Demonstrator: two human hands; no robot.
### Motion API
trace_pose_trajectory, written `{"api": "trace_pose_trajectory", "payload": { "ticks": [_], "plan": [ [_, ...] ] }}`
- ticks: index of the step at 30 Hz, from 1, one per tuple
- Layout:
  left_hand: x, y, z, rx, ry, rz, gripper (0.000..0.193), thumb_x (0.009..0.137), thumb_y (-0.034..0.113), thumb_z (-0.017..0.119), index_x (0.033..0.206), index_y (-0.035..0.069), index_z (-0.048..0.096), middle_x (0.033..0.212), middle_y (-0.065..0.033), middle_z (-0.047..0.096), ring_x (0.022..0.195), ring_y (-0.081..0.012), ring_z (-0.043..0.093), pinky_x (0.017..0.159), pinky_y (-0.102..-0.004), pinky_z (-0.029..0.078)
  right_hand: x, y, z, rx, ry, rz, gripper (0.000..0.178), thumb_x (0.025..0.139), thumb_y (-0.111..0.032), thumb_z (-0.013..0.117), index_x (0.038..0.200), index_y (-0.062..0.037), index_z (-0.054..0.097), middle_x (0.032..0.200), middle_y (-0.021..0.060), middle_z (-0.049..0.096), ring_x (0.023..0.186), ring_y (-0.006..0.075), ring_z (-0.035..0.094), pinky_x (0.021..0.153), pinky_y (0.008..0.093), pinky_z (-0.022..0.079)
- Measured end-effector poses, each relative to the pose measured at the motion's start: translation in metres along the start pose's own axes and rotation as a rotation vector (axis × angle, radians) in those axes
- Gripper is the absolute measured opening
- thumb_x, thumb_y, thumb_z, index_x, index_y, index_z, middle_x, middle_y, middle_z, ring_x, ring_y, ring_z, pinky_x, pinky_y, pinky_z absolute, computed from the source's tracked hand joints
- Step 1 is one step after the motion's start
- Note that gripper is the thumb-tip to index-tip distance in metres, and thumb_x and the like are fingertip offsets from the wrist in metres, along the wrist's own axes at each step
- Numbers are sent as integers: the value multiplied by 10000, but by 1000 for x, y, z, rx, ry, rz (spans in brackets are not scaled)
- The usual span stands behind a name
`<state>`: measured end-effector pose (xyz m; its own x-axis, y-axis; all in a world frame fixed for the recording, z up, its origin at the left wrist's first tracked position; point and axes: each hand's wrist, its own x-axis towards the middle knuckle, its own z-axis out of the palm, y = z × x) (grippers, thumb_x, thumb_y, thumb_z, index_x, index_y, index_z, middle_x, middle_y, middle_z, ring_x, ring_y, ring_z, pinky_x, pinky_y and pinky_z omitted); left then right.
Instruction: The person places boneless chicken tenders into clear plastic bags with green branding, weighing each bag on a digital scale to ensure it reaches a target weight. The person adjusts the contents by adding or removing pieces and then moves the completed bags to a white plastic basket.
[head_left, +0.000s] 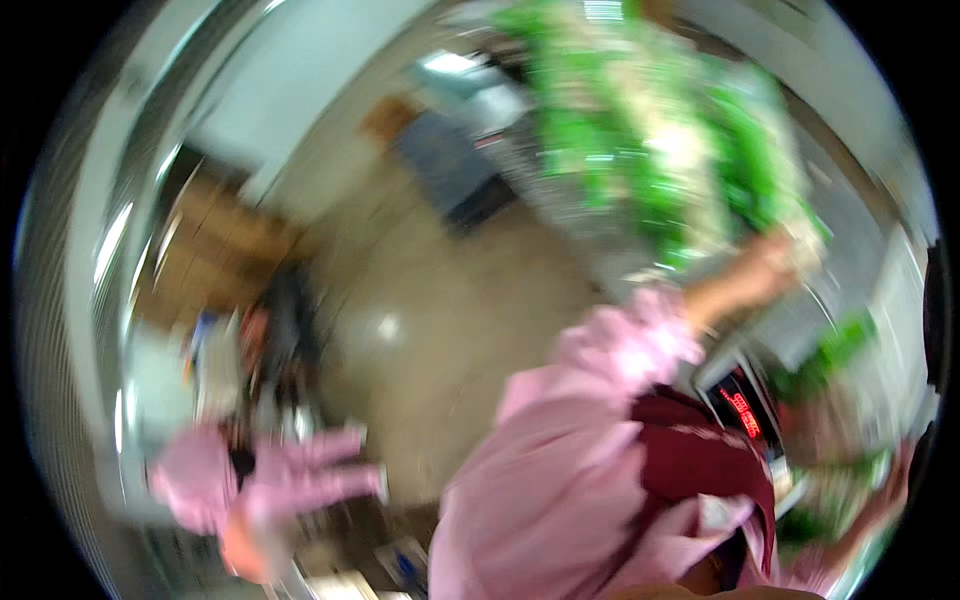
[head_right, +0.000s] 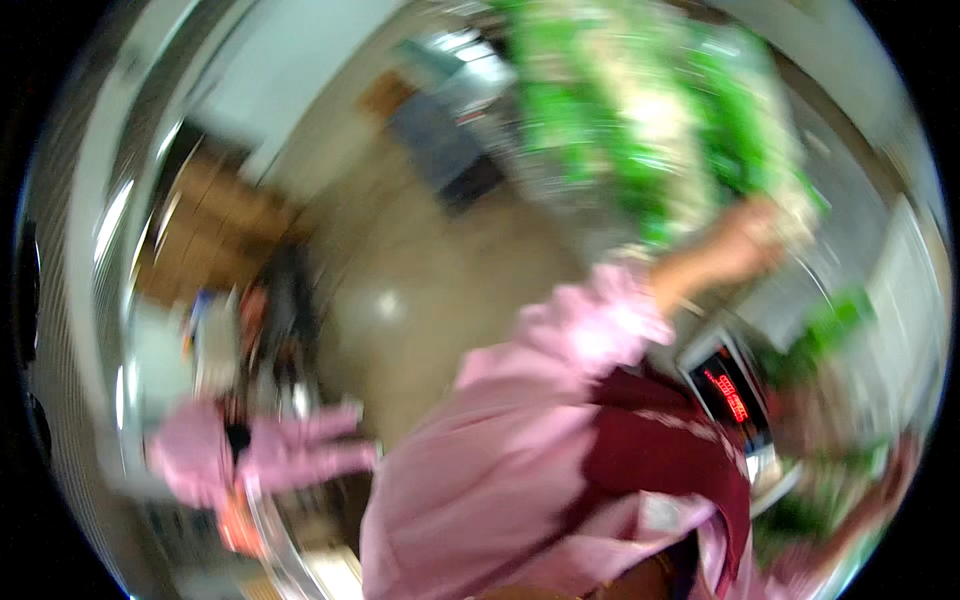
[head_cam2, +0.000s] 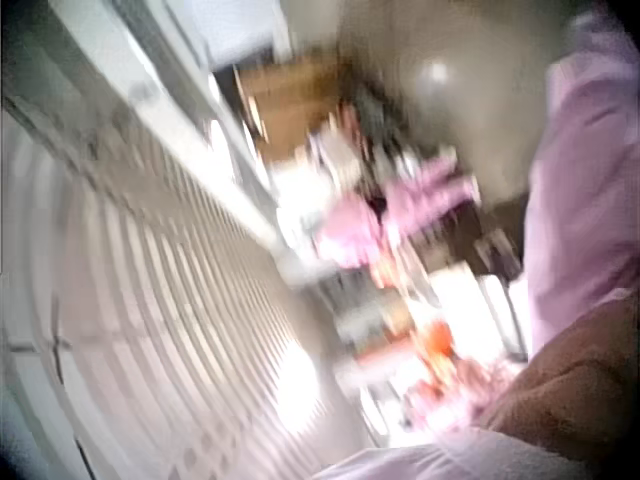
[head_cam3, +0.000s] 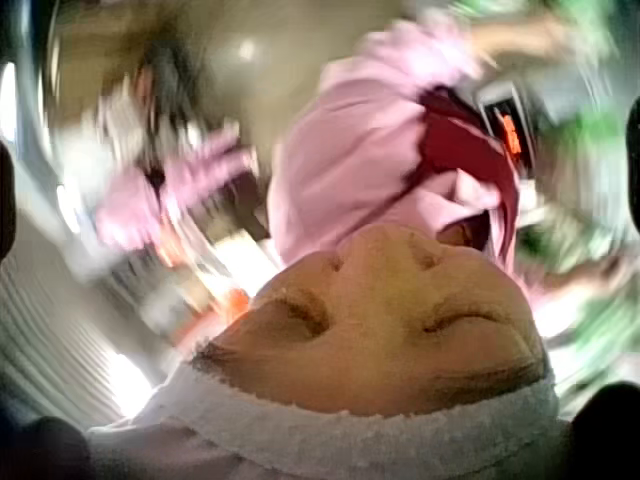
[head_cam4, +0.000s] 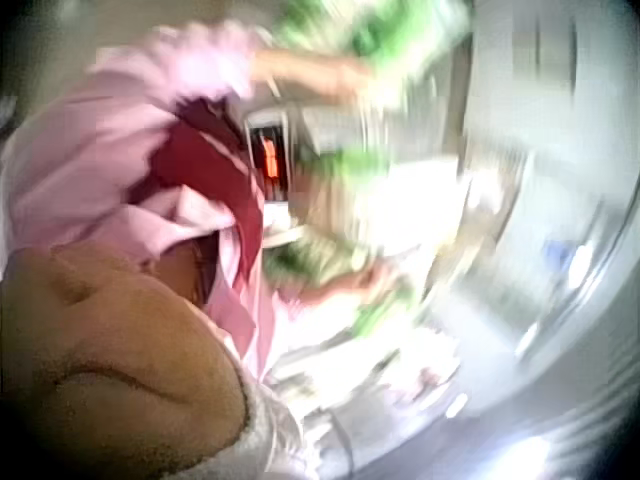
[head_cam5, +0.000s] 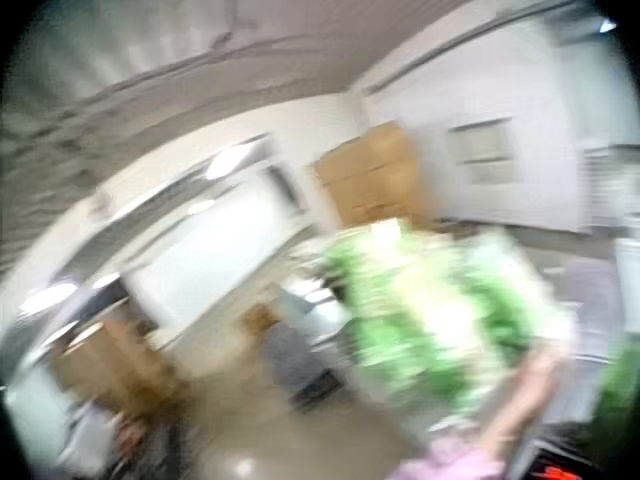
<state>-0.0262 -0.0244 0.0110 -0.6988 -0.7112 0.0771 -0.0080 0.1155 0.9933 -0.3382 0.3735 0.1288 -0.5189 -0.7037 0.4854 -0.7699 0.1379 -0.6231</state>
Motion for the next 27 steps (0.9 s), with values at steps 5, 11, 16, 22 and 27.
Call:
{"api": "trace_pose_trajectory", "payload": {
  "ticks": [5,11,16,22,27],
  "plan": [
    [-42,195,-39,-439,-92,333,542,920,62,702,1392,9,440,1075,-144,655,848,-249,685,778,-390,586,55,-125,71,271,-61,-326,87,831,54,692,885,-14,687,1010,122,622,1006,279,603,878,381,477],
    [-32,263,55,-400,-323,517,567,915,167,752,1378,59,443,1022,-157,658,842,-251,697,736,-380,579,49,-133,62,487,-63,-293,71,805,1,748,864,-35,734,926,55,574,923,213,607,817,326,496],
    [-14,250,96,-300,-645,412,545,872,115,800,1266,80,424,1067,-111,666,930,-215,695,809,-332,553,43,-142,56,524,-59,-289,77,807,-6,750,873,-44,743,932,48,564,912,194,602,788,310,503],
    [5,246,76,830,-853,303,330,837,82,789,1140,68,659,973,-46,702,907,-127,641,836,-302,499,31,-131,54,465,42,-291,127,790,14,744,863,-89,752,922,43,597,886,203,610,746,303,488],
    [-2,258,83,633,-932,198,436,839,136,810,1222,64,614,1010,-61,706,921,-137,649,825,-313,506,32,-135,54,443,40,-269,83,777,-59,763,846,-104,757,898,46,584,910,235,610,817,363,500]
  ]
}}
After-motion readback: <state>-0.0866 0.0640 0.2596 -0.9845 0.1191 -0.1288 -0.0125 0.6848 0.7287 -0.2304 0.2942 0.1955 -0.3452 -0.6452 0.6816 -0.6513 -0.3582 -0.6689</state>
